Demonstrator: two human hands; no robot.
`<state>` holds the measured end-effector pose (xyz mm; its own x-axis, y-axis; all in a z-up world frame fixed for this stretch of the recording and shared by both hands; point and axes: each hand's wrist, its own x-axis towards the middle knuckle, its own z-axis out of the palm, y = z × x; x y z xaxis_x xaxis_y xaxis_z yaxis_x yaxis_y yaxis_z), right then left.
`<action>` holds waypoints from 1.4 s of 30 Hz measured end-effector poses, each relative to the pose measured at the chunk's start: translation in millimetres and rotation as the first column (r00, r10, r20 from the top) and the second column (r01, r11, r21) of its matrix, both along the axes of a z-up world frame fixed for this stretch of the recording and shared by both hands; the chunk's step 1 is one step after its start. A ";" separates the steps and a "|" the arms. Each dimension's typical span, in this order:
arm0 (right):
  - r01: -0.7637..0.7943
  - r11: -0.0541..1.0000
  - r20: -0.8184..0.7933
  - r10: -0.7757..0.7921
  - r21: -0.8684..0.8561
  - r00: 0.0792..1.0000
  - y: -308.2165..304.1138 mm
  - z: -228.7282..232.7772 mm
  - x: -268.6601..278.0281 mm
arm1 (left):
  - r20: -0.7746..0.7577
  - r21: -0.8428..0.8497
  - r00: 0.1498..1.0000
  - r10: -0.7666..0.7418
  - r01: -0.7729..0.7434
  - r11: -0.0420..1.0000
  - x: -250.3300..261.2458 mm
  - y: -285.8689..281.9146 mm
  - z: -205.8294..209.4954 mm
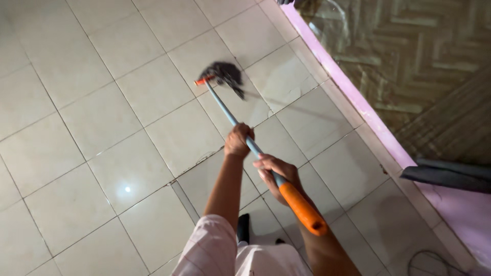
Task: The person uses a mop to wipe a tiled floor, moving the mop head in a back-and-forth motion across various sections of the tile.
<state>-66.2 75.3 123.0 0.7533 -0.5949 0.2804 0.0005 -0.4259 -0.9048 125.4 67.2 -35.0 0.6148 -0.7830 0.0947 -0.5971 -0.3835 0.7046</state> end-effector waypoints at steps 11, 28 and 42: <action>-0.047 0.999 -0.030 0.047 0.003 0.998 5.2 -50.7 77.5 | 0.110 0.024 0.994 0.000 -0.003 1.000 95.6 16.7 -50.7; -0.009 0.997 -0.080 0.004 -0.071 0.997 78.7 79.5 -111.5 | 0.000 0.105 0.992 -0.130 0.129 0.986 -115.9 100.9 72.2; -0.009 0.996 -0.138 -0.003 -0.088 0.990 167.4 157.4 -247.1 | -0.072 -0.126 0.988 -0.136 0.126 0.984 -273.7 206.4 128.8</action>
<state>-313.3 242.7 280.4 0.7902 -0.5698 0.2256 -0.1198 -0.5046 -0.8550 -148.3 273.6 93.8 0.5172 -0.8429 0.1481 -0.5760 -0.2149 0.7887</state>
